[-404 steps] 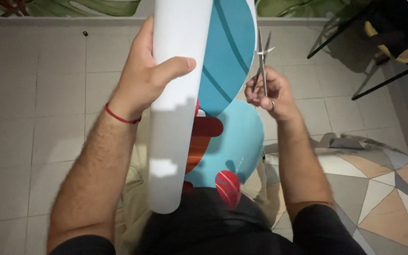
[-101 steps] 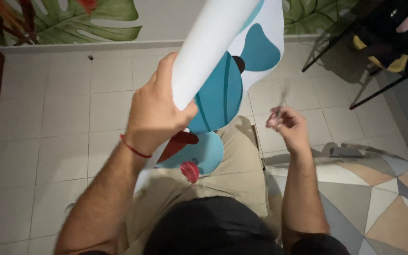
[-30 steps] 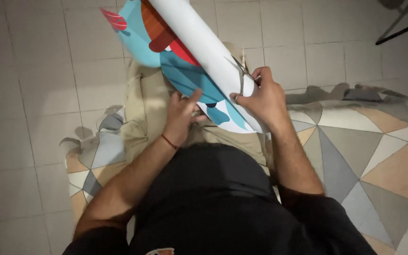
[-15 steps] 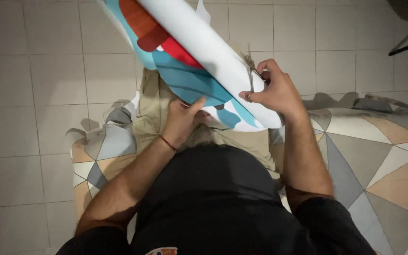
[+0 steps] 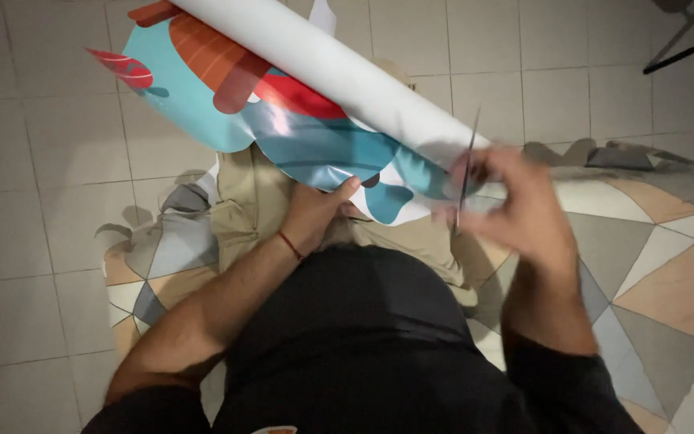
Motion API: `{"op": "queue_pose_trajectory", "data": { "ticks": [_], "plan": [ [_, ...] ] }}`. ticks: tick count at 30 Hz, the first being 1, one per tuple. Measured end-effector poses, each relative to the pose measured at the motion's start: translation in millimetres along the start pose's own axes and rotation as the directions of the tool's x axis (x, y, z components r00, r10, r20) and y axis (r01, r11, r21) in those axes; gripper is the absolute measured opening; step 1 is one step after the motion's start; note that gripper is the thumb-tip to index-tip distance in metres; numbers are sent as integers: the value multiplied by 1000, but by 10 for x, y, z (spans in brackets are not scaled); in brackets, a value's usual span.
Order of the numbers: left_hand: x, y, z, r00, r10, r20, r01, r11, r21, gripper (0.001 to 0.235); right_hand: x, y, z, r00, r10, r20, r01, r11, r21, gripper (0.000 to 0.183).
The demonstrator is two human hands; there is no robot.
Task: Using scissors to precisely cut out a printed decal from a large paper roll.
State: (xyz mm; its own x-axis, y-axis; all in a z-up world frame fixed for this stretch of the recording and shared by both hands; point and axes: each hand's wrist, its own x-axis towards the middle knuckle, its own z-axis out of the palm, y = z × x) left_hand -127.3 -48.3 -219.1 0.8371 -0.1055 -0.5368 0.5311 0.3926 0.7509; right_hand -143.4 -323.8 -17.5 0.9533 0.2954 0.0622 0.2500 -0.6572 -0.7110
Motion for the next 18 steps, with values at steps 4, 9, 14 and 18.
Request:
{"op": "queue_pose_trajectory", "data": {
  "ticks": [4, 9, 14, 18],
  "plan": [
    [-126, 235, 134, 998, -58, 3, 58, 998, -11, 76, -633, 263, 145, 912, 51, 407, -175, 946, 272, 53],
    [-99, 123, 209, 994, -108, 6, 108, 993, -57, 72, -997, 856, 241, 564, 45, 825, -577, 736, 355, 34],
    [-45, -2, 187, 992, -127, 19, 128, 990, -53, 73, -645, 747, 434, 537, 7, 843, -698, 566, 440, 48],
    [-77, 21, 179, 995, -97, 30, 99, 994, -50, 71, -597, 805, 628, 547, 114, 829, -766, 467, 441, 45]
  ]
}}
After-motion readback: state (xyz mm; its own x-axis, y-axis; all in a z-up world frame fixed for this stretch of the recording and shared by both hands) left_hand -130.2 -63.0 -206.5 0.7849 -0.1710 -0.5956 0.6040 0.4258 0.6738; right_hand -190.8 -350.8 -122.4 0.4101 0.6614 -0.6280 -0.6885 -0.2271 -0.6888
